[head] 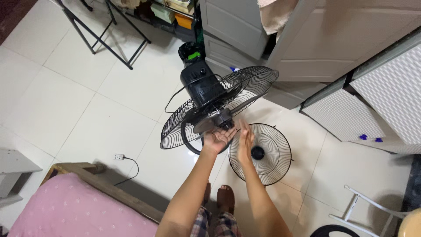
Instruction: The person disassembles a standing electric fan by removing the front grille, fan blades, and rear grille, then reassembles the components in reverse order. The person handles the fan parts by hand and uses a screwdriver to loosen and tighten the central hub nut.
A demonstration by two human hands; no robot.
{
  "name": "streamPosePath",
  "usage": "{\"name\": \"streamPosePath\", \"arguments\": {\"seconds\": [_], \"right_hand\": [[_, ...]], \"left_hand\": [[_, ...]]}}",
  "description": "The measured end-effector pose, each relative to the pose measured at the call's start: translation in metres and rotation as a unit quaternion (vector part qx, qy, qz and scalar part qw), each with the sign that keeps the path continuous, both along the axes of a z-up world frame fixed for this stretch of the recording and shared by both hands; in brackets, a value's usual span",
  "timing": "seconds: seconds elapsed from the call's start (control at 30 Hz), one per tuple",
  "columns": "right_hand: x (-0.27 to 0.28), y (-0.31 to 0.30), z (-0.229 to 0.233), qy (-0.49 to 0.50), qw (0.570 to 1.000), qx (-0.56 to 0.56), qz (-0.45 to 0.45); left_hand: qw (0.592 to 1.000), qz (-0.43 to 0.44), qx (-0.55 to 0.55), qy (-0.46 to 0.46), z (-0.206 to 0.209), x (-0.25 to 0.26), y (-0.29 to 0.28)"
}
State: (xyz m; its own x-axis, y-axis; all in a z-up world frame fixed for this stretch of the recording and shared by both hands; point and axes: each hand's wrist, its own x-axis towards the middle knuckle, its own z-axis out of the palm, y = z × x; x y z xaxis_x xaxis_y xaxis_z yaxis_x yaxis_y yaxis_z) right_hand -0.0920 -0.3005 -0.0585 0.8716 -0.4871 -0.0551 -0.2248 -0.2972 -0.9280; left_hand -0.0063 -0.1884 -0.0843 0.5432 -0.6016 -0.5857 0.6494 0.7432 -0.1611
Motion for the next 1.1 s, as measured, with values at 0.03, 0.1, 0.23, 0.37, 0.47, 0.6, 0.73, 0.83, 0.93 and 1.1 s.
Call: {"name": "streamPosePath", "arguments": {"seconds": [0.03, 0.1, 0.23, 0.37, 0.47, 0.6, 0.73, 0.83, 0.93, 1.1], "right_hand": [[-0.003, 0.002, 0.0, -0.041, 0.999, -0.031, 0.009], [-0.003, 0.007, 0.002, -0.066, 0.994, -0.084, 0.026], [0.0, 0.013, 0.009, 0.079, 0.995, -0.038, -0.046], [0.002, 0.006, 0.02, -0.034, 0.999, -0.021, -0.019], [-0.004, 0.008, 0.027, -0.117, 0.991, -0.064, -0.01], [-0.004, 0.015, 0.03, -0.068, 0.985, -0.156, 0.035], [-0.001, 0.01, 0.031, -0.037, 0.992, -0.117, -0.023], [-0.004, 0.008, 0.033, -0.135, 0.988, -0.078, 0.005], [-0.007, 0.015, 0.034, -0.149, 0.987, -0.036, 0.05], [0.002, 0.029, 0.038, -0.128, 0.991, 0.036, 0.027]], "left_hand": [[1.0, -0.004, 0.013, 0.013, 0.003, 0.0, -0.002], [0.998, -0.007, 0.04, 0.039, 0.008, 0.001, -0.002], [0.999, 0.014, -0.016, 0.032, 0.013, -0.002, -0.001], [0.998, 0.017, -0.035, 0.041, 0.017, 0.001, -0.005], [1.0, 0.008, -0.021, 0.017, 0.017, 0.002, -0.009], [0.989, 0.041, -0.136, 0.048, 0.014, 0.001, -0.009], [0.998, -0.004, -0.062, -0.016, 0.011, -0.005, -0.006], [0.999, -0.006, -0.021, -0.029, 0.004, -0.011, -0.002], [0.999, 0.013, 0.03, -0.013, -0.005, -0.017, 0.005], [0.987, 0.053, 0.128, -0.076, -0.01, -0.039, 0.019]]}}
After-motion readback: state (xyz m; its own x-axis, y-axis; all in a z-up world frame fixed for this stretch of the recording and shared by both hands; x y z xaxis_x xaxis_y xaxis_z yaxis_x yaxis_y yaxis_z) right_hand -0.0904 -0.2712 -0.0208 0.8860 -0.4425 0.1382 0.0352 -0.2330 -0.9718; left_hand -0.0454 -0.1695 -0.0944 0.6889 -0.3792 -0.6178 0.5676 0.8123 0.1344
